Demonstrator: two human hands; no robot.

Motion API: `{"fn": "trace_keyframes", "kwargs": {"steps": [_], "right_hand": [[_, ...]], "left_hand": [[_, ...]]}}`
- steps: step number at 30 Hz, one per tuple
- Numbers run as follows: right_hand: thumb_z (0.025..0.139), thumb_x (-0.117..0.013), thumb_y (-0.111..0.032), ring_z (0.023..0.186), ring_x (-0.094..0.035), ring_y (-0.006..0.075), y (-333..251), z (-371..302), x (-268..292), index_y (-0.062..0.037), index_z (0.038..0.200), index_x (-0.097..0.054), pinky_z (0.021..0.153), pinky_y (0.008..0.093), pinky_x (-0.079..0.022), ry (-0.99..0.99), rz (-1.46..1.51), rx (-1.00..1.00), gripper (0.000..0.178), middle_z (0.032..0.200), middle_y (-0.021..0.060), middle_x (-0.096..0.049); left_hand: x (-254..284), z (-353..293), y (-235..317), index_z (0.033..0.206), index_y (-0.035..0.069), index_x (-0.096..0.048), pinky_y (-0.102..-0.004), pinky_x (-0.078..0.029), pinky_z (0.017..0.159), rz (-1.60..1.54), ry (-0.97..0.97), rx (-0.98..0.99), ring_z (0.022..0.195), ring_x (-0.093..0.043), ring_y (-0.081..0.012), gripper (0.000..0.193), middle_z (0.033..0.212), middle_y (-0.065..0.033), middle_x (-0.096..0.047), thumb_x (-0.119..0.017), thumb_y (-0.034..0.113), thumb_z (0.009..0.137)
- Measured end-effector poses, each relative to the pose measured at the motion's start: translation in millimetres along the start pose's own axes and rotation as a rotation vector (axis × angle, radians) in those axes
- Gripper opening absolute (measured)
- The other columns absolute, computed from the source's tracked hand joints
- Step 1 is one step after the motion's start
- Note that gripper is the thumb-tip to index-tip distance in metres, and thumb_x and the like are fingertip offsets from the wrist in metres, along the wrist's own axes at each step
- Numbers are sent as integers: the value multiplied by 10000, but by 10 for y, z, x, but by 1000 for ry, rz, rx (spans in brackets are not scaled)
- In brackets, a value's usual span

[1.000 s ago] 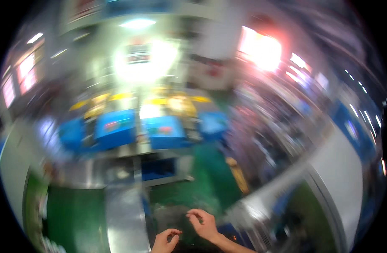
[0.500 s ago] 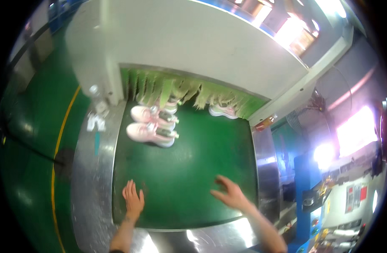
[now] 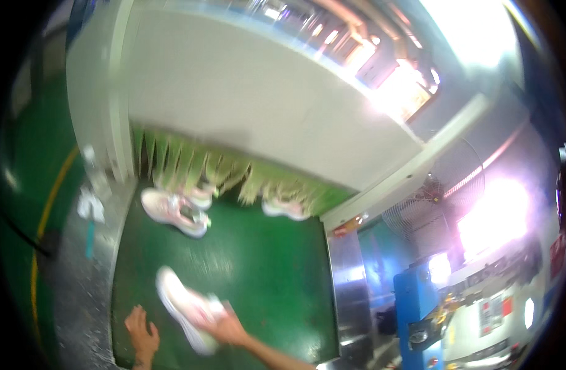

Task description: The person picks up components from a bin, uses a large machine to press them together, and then places the assembled shoes onto a conveyor belt.

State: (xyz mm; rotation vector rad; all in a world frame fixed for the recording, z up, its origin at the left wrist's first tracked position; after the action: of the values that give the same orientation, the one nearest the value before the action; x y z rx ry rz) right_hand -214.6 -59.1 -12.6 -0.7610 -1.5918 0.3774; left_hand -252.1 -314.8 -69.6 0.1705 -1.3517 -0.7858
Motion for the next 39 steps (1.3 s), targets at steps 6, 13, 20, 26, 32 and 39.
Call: {"fn": "trace_keyframes", "kwargs": {"steps": [6, 13, 20, 26, 32, 39], "right_hand": [[788, -699, -365, 1320, -324, 273, 471, -3562, 913, -1, 1425, -246, 1051, 393, -310, 156, 818, -696, 862, 1440, 163, -318], [823, -683, -293, 992, -590, 201, 220, -4417, 2164, -24, 1237, -496, 896, 355, -459, 628, 826, -129, 528, 1115, 120, -612], [841, -656, -299, 1219, -434, 248, 407, -6414, 2475, 3, 1320, -411, 1048, 355, -316, 846, 781, 27, 617, 1263, 146, -501], [793, -653, -61, 1173, -471, 178, 1583, -9276, 1714, -49, 1345, -388, 960, 337, -418, 1676, 974, -363, 612, 1273, 76, -485], [732, -517, 15, 999, -588, 225, 1498, -11408, 1930, -44, 1312, -384, 818, 331, -507, 1928, 797, 25, 597, 1147, 106, -552], [727, -695, -81, 1036, -485, 231, 1182, -11475, 1180, -52, 1446, -153, 829, 369, -454, 2085, 585, -557, 901, 1367, 134, -359]], "left_hand": [[-39, 52, 458, 1294, -13, -408, -471, -317, 1019, -320, -295, 315, 1252, -403, -357, 592, 1346, -189, -422, -661, 151, 785], [573, -1151, 4749, 1399, 43, -232, -381, -354, 1019, -1746, -1040, -181, 1289, -375, -285, 671, 1408, -168, -352, -622, 147, 864], [-95, -2854, 5620, 1178, -42, -528, -351, -467, 868, -832, -1375, 125, 1012, -573, -243, 313, 1121, -127, -597, -540, 92, 895], [398, -5147, 7471, 1424, 13, -188, -360, -516, 770, -1306, -1638, -376, 1009, -577, -226, 760, 1294, -179, -450, -613, 23, 793], [-505, -6732, 9730, 1433, 13, -119, -383, -320, 1070, -666, -1841, -665, 1331, -330, -305, 822, 1457, -234, -271, -675, 101, 834], [-2194, -7774, 11152, 1257, -112, -282, -455, -420, 937, -564, -1051, -1082, 1077, -499, -454, 670, 1186, -334, -454, -603, 259, 800]]}}
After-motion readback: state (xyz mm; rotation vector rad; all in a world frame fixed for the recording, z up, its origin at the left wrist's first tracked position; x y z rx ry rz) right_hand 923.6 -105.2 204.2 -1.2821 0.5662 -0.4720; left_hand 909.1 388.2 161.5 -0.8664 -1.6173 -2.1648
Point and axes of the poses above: each hand's wrist, its own z-axis towards the middle knuckle, its own x-axis out of the back of the hand, y = z × x, the point moved 9 cm from there along z, towards the middle knuckle
